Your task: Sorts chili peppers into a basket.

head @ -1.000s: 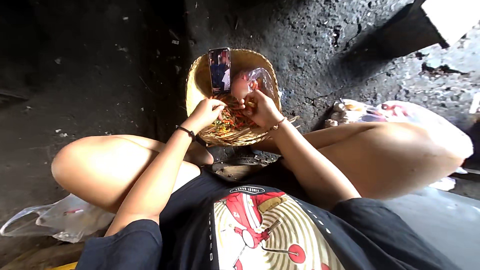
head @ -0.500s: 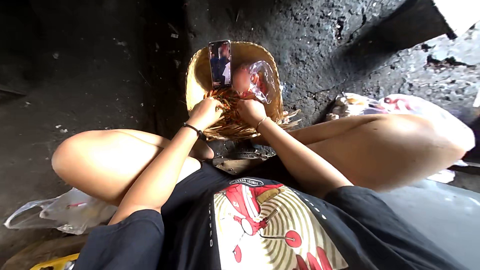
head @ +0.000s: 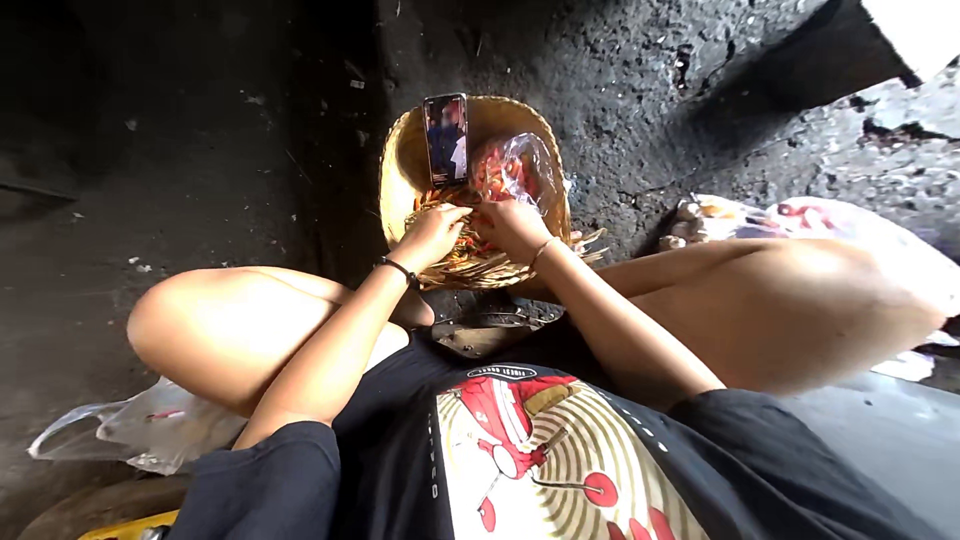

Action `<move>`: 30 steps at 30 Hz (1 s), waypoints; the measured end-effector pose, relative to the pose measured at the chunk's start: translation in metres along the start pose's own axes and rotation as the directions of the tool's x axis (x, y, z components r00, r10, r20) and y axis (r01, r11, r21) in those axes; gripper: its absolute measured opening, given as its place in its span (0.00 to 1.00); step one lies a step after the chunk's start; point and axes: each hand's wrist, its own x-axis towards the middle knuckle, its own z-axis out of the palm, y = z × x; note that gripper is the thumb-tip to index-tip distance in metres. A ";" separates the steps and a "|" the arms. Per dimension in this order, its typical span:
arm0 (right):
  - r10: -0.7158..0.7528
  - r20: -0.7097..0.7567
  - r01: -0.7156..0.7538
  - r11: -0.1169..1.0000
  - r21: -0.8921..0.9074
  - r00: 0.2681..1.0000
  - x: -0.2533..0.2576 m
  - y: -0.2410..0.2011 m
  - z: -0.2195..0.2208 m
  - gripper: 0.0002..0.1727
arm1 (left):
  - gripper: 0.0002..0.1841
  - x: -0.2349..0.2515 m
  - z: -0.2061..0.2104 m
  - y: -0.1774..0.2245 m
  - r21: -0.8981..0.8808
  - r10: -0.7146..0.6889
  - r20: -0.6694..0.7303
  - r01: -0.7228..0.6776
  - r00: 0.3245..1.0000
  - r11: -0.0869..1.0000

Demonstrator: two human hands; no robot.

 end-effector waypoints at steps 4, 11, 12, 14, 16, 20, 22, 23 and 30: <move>-0.174 -0.087 0.192 0.942 0.277 0.981 0.003 0.016 0.007 0.17 | 0.17 0.001 0.003 0.004 -0.021 -0.055 -0.022 0.055 0.998 0.998; -0.118 -0.258 0.232 0.849 0.474 0.959 -0.001 0.007 0.005 0.18 | 0.12 0.000 -0.006 0.004 -0.286 -0.156 -0.098 0.123 0.983 0.950; -0.119 -0.276 0.250 0.823 0.509 0.954 -0.001 0.007 0.006 0.18 | 0.12 0.000 -0.006 0.004 -0.325 -0.165 -0.110 0.121 0.980 0.938; -0.117 -0.298 0.278 0.762 0.585 0.947 0.000 0.007 0.006 0.16 | 0.12 -0.001 -0.008 0.005 -0.388 -0.182 -0.127 0.119 0.975 0.914; -0.088 -0.280 0.264 0.677 0.687 0.956 -0.002 0.005 0.004 0.15 | 0.12 0.000 -0.008 0.005 -0.446 -0.154 -0.155 0.070 0.976 0.892; -0.057 -0.242 0.238 0.499 0.833 0.969 -0.003 0.002 0.003 0.12 | 0.12 0.002 -0.004 0.005 -0.514 -0.079 -0.191 -0.031 0.978 0.857; -0.038 -0.221 0.220 0.351 0.910 0.975 -0.002 0.001 0.006 0.09 | 0.12 0.002 -0.002 0.005 -0.497 -0.047 -0.241 -0.082 0.969 0.864; -0.028 -0.200 0.201 0.240 0.950 0.979 -0.002 -0.001 0.008 0.09 | 0.12 0.003 -0.001 0.005 -0.477 -0.023 -0.272 -0.114 0.962 0.872; 0.041 0.046 -0.041 -0.124 0.992 0.998 -0.003 0.000 0.007 0.17 | 0.10 0.002 -0.002 0.010 -0.454 0.091 -0.338 -0.247 0.937 0.856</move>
